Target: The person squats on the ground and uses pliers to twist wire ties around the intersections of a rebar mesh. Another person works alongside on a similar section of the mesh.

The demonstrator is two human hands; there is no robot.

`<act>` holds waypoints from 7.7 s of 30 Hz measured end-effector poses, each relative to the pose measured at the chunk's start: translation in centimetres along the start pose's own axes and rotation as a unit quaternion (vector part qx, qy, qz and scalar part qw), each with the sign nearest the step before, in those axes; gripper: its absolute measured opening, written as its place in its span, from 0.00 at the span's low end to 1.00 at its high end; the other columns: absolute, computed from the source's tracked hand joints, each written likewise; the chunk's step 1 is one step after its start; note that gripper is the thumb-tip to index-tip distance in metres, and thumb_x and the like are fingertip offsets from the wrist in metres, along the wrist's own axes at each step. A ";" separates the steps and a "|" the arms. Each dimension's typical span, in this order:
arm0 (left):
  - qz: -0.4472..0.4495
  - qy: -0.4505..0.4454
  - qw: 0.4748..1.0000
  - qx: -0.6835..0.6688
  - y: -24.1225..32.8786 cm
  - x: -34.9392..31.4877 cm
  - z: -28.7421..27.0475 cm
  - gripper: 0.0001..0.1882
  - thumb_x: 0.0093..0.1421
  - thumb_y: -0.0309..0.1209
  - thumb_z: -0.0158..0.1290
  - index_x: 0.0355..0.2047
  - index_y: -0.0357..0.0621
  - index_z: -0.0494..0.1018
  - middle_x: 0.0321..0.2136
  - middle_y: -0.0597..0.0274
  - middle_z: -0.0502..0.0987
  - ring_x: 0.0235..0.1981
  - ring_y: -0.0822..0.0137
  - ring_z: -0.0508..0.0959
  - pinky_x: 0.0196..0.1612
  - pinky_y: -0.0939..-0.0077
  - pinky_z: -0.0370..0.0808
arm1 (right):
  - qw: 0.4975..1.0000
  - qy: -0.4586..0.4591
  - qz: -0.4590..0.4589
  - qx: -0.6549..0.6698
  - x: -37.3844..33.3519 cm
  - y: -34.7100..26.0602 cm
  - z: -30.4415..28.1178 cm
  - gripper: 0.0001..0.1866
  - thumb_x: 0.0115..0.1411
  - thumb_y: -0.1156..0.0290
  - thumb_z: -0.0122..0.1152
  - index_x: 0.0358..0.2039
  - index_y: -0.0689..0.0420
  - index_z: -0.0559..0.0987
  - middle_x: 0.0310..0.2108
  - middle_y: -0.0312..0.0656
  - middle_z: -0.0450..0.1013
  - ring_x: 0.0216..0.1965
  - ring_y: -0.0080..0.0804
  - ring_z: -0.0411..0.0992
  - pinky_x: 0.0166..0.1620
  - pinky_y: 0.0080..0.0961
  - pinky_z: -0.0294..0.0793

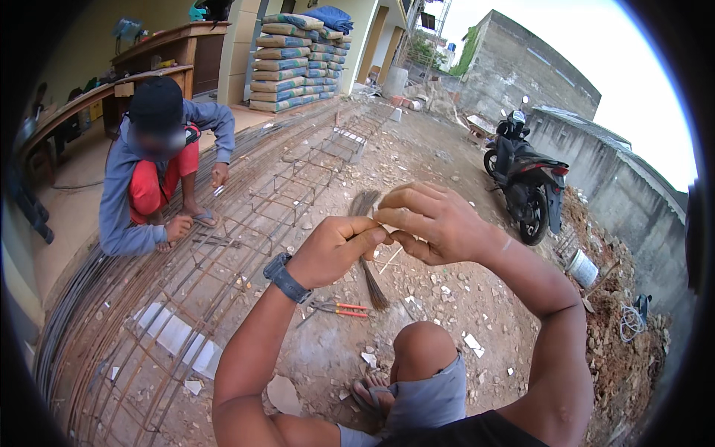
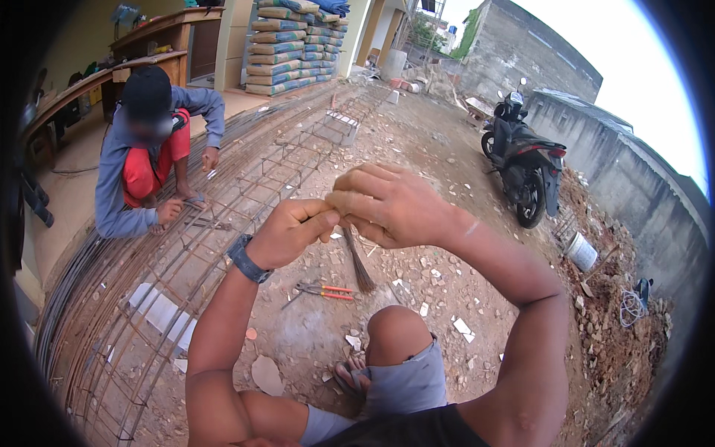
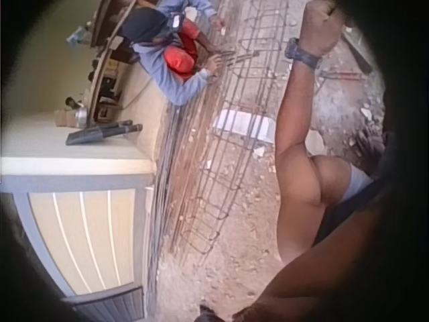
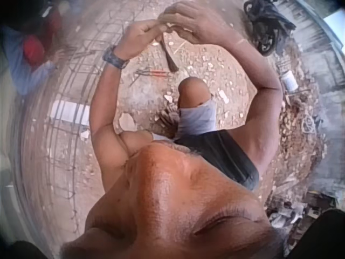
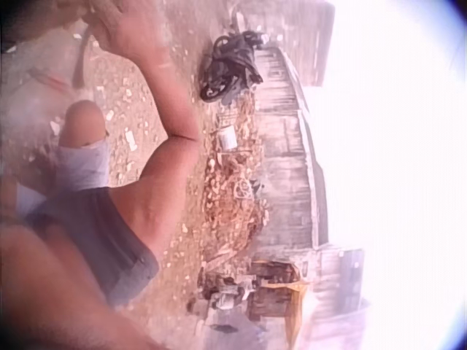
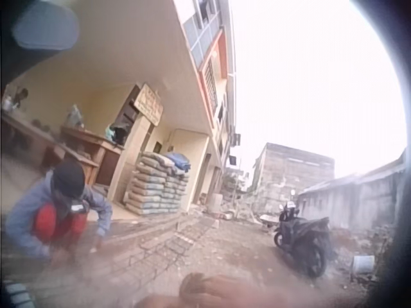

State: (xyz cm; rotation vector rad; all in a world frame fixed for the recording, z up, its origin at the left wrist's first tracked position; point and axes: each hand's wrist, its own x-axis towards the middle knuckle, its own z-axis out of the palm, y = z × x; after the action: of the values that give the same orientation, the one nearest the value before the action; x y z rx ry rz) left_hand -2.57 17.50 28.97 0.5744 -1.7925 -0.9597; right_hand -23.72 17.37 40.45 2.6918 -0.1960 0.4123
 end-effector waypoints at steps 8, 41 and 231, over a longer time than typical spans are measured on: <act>0.069 -0.051 0.990 0.110 0.6 0.3 -0.4 0.12 0.66 0.33 0.52 0.37 0.36 0.79 0.24 0.60 0.78 0.26 0.66 0.77 0.32 0.72 0.73 | 0.996 -0.078 0.046 -0.006 0.3 -0.8 -0.8 0.08 0.57 0.68 0.61 0.33 0.57 0.75 0.31 0.40 0.73 0.33 0.43 0.75 0.32 0.37 0.75; 0.025 0.053 0.996 0.064 1.3 -0.7 -1.6 0.10 0.64 0.30 0.53 0.34 0.34 0.79 0.24 0.60 0.81 0.28 0.74 0.79 0.36 0.76 0.74 | 0.999 0.020 0.009 0.026 1.5 0.1 1.4 0.29 0.50 0.69 0.62 0.55 0.57 0.69 0.50 0.47 0.68 0.51 0.44 0.71 0.51 0.38 0.74; -0.557 0.630 0.466 -0.275 3.8 -65.7 22.9 0.13 0.62 0.27 0.54 0.47 0.38 0.76 0.30 0.68 0.78 0.25 0.72 0.79 0.31 0.74 0.83 | 0.682 0.072 -0.593 0.421 7.2 -53.7 36.7 0.06 0.52 0.67 0.56 0.28 0.53 0.77 0.28 0.34 0.72 0.35 0.31 0.73 0.35 0.28 0.75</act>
State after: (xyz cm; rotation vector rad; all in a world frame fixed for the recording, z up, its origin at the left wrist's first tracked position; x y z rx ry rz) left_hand 3.17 76.21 -8.05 1.5108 0.4904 -1.2179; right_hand 3.08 50.28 -9.40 2.7501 2.1328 0.2807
